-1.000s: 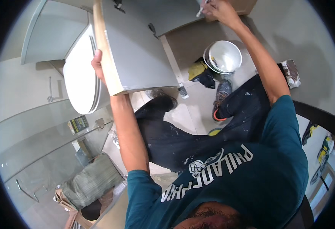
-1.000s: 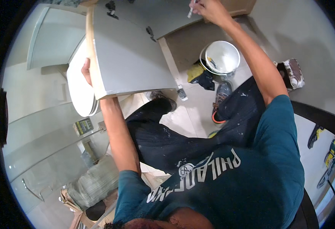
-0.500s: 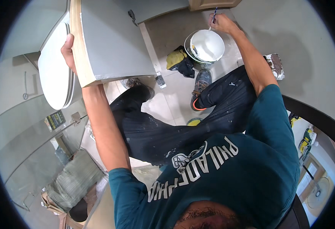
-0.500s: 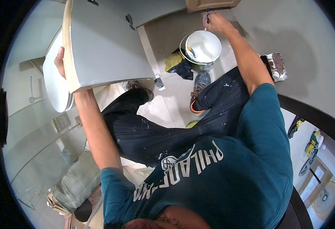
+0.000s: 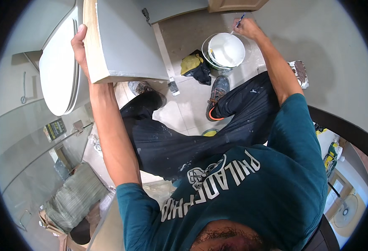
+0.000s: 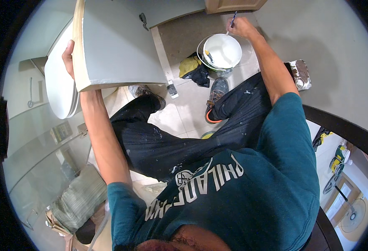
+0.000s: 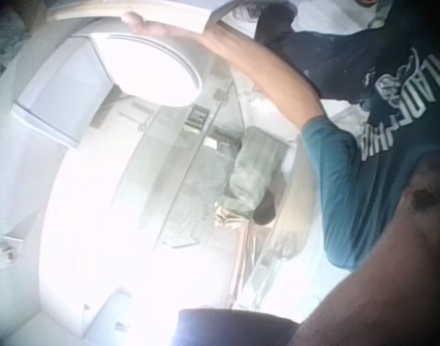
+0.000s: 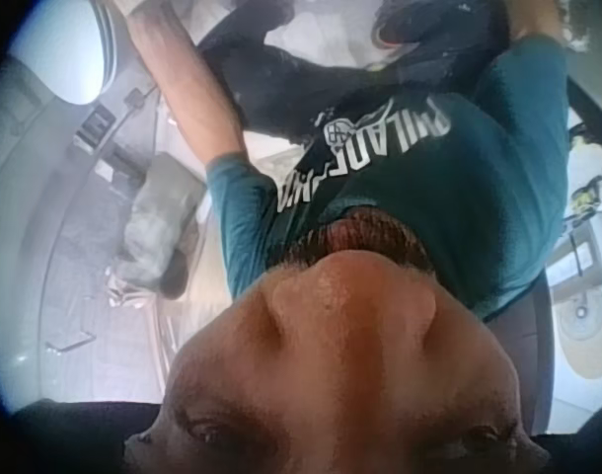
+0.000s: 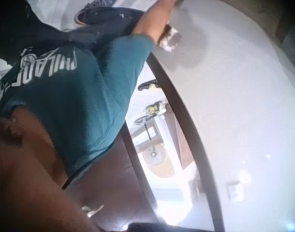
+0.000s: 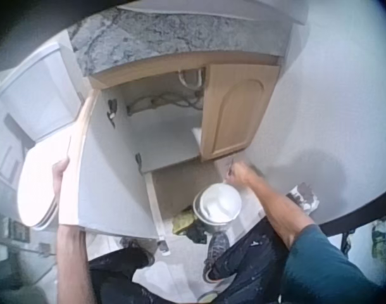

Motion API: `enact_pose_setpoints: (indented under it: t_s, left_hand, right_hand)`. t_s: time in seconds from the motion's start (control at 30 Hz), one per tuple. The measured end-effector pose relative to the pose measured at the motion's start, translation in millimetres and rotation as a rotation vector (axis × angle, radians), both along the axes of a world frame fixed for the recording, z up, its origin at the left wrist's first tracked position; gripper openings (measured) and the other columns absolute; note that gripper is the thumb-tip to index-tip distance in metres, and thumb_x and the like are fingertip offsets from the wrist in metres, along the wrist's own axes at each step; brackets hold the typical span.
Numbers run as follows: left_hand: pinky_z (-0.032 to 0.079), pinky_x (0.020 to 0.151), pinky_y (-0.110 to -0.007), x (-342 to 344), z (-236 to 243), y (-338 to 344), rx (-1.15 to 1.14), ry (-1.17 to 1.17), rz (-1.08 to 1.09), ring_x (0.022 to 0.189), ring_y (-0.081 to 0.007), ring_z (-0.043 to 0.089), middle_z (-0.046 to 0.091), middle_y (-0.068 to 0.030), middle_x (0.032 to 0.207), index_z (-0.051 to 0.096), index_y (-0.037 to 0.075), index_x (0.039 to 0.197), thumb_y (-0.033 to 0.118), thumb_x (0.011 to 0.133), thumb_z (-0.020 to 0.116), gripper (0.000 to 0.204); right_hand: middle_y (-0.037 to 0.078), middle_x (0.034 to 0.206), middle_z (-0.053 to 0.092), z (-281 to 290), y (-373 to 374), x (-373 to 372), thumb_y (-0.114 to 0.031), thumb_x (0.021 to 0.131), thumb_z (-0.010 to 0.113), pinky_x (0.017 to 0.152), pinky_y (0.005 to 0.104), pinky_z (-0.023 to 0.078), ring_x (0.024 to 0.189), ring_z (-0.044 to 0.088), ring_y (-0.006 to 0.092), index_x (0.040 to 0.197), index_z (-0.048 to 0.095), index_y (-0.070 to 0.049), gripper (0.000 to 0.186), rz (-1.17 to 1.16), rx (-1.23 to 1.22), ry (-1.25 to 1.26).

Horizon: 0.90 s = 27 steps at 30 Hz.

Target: The person repairs a bathroom cabinet door by painting its edges with a brush, wiping the surface with a cloth, and using a drill to adjust the hinges.

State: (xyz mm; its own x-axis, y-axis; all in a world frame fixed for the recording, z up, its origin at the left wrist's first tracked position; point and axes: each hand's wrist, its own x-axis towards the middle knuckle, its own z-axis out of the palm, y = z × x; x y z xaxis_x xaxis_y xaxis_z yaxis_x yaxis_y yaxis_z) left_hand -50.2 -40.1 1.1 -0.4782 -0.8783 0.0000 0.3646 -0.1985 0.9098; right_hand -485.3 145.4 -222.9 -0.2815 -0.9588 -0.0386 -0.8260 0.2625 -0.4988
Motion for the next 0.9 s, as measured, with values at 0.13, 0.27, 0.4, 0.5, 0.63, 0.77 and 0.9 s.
enact_pose_setpoints:
  t_s: [0.13,0.27,0.4,0.5,0.63,0.77,0.9]
  left_hand:
    - [0.052,0.062,-0.027,-2,0,1,-0.007,0.001,-0.013,0.071,-0.0141,0.064,0.065,-0.0075,0.083,0.061,0.005,0.098,0.038,0.097,0.050,0.034]
    - [0.052,0.063,-0.027,1,-1,-1,0.000,-0.012,0.011,0.072,-0.0142,0.064,0.066,-0.0075,0.084,0.061,0.006,0.097,0.038,0.097,0.049,0.033]
    - [0.052,0.064,-0.028,1,-1,-2,-0.028,-0.028,-0.012,0.072,-0.0147,0.064,0.066,-0.0079,0.085,0.061,0.006,0.098,0.038,0.097,0.050,0.034]
    - [0.052,0.064,-0.028,1,-1,-1,-0.032,-0.054,-0.014,0.072,-0.0150,0.064,0.066,-0.0082,0.085,0.061,0.006,0.099,0.038,0.097,0.050,0.035]
    - [0.053,0.065,-0.028,4,0,-1,-0.022,-0.054,-0.018,0.072,-0.0152,0.064,0.066,-0.0086,0.084,0.061,0.005,0.100,0.038,0.097,0.049,0.035]
    - [0.053,0.064,-0.027,-4,1,4,-0.026,-0.076,0.016,0.072,-0.0152,0.065,0.066,-0.0085,0.085,0.062,0.005,0.100,0.038,0.096,0.050,0.036]
    - [0.053,0.062,-0.027,0,-1,0,-0.001,-0.006,-0.025,0.071,-0.0151,0.065,0.066,-0.0079,0.085,0.062,0.004,0.101,0.038,0.096,0.050,0.037]
  right_hand:
    - [0.014,0.071,0.066,-2,4,-6,-0.015,0.080,0.067,0.066,0.0410,0.051,0.066,0.063,0.0297,0.087,0.066,-0.005,0.012,0.001,0.053,0.058]
    - [0.015,0.073,0.067,2,3,-1,-0.010,0.078,0.067,0.066,0.0428,0.051,0.068,0.063,0.0326,0.087,0.066,-0.004,0.011,0.046,0.113,0.083]
    - [0.016,0.076,0.068,0,2,0,-0.007,0.079,0.066,0.066,0.0439,0.050,0.069,0.064,0.0340,0.087,0.064,-0.003,0.009,0.081,-0.014,0.119]
    - [0.017,0.076,0.068,-1,1,0,-0.006,0.080,0.066,0.065,0.0439,0.050,0.070,0.064,0.0352,0.088,0.064,-0.002,0.010,0.116,0.105,0.153]
    - [0.023,0.080,0.066,-1,-2,6,-0.013,0.082,0.065,0.067,0.0482,0.052,0.076,0.064,0.0426,0.088,0.067,-0.003,0.012,0.147,0.006,0.144]
    - [0.023,0.079,0.065,-3,3,3,-0.012,0.083,0.063,0.066,0.0482,0.052,0.076,0.063,0.0428,0.088,0.067,-0.004,0.010,0.130,0.100,0.178]
    - [0.022,0.081,0.066,5,1,13,-0.010,0.084,0.065,0.066,0.0473,0.052,0.076,0.064,0.0414,0.089,0.067,-0.004,0.008,0.167,0.061,0.135]
